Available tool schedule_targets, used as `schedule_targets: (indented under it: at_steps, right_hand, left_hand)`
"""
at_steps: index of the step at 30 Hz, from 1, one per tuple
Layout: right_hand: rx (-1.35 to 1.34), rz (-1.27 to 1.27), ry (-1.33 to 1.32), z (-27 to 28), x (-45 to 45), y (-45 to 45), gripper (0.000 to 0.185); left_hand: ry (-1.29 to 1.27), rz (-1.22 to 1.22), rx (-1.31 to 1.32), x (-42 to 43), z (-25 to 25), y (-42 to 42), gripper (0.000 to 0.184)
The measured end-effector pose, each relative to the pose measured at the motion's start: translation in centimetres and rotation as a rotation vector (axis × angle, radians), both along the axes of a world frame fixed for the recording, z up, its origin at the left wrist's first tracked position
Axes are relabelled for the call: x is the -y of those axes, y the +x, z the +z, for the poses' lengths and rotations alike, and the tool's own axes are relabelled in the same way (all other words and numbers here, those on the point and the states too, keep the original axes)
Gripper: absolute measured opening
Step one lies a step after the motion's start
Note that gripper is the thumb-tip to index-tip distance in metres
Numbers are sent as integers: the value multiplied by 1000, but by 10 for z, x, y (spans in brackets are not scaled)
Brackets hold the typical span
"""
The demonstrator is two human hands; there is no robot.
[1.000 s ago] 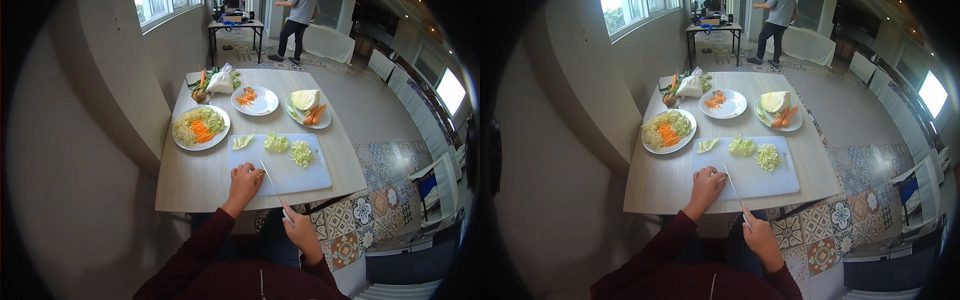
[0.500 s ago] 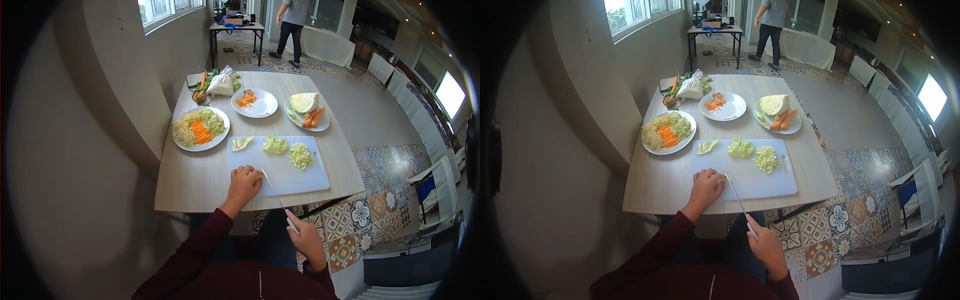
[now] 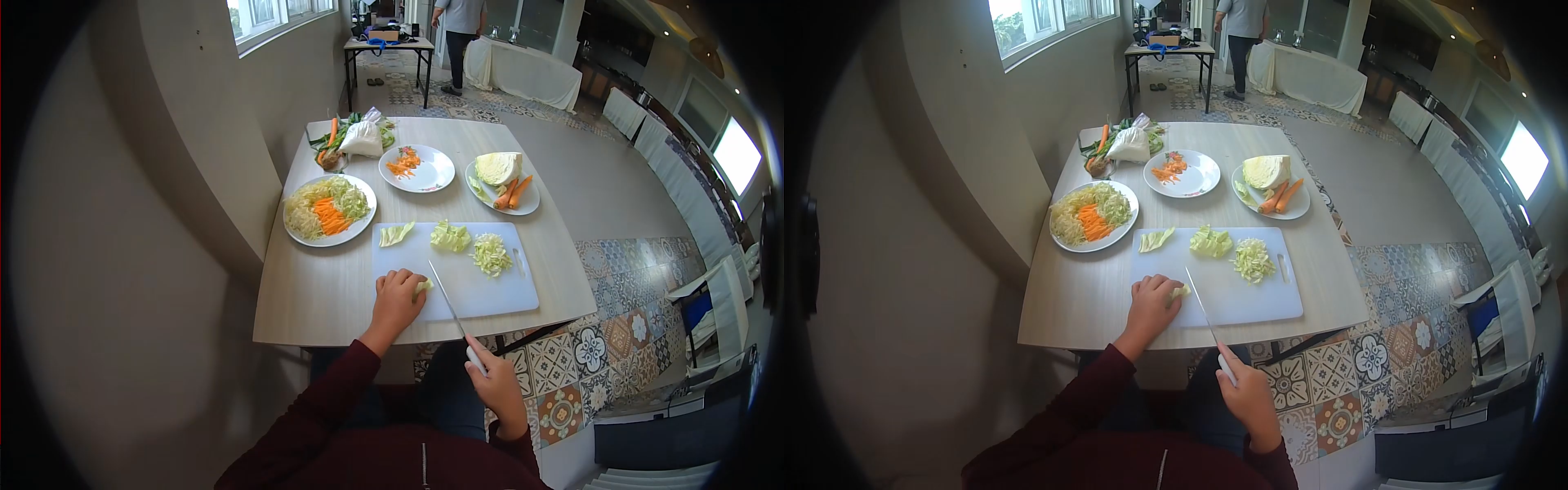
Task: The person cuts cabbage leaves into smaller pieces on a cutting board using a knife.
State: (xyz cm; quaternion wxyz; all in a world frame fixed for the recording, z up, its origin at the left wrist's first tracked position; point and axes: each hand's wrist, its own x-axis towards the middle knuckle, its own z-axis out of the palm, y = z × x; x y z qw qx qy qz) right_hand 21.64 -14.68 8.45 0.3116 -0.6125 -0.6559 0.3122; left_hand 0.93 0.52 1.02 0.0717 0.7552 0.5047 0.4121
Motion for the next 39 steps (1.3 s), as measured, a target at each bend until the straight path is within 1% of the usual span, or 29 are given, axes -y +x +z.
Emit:
schedule_targets:
  at_steps: [4, 12, 16, 25, 28, 31, 37, 39]
  right_hand:
    - [-3, 26, -26, 2, 3, -4, 55]
    - [98, 42, 29, -5, 3, -4, 56]
    - [116, 47, 43, -3, 3, -5, 56]
    - [-40, 35, -49, 0, 14, 4, 52]
    - [-53, 17, -114, 3, 11, 5, 52]
    - [21, 33, -153, 14, 4, -5, 51]
    - [-22, 39, 5, -16, -11, -9, 52]
    - [-11, 42, -16, -18, -17, -12, 52]
  left_hand:
    - [-14, -9, -35, -1, -3, -1, 14]
    - [0, -8, -68, -1, -2, -1, 11]
    - [-30, -6, -101, 0, 0, -1, 13]
    - [-34, -7, -92, 0, 1, -1, 14]
    - [-38, -7, -88, 0, 0, 0, 14]
    - [-46, -8, -84, 1, 2, -1, 14]
    - [-40, 1, -84, 0, 0, -1, 13]
    - [-39, -1, -84, 1, 1, 0, 12]
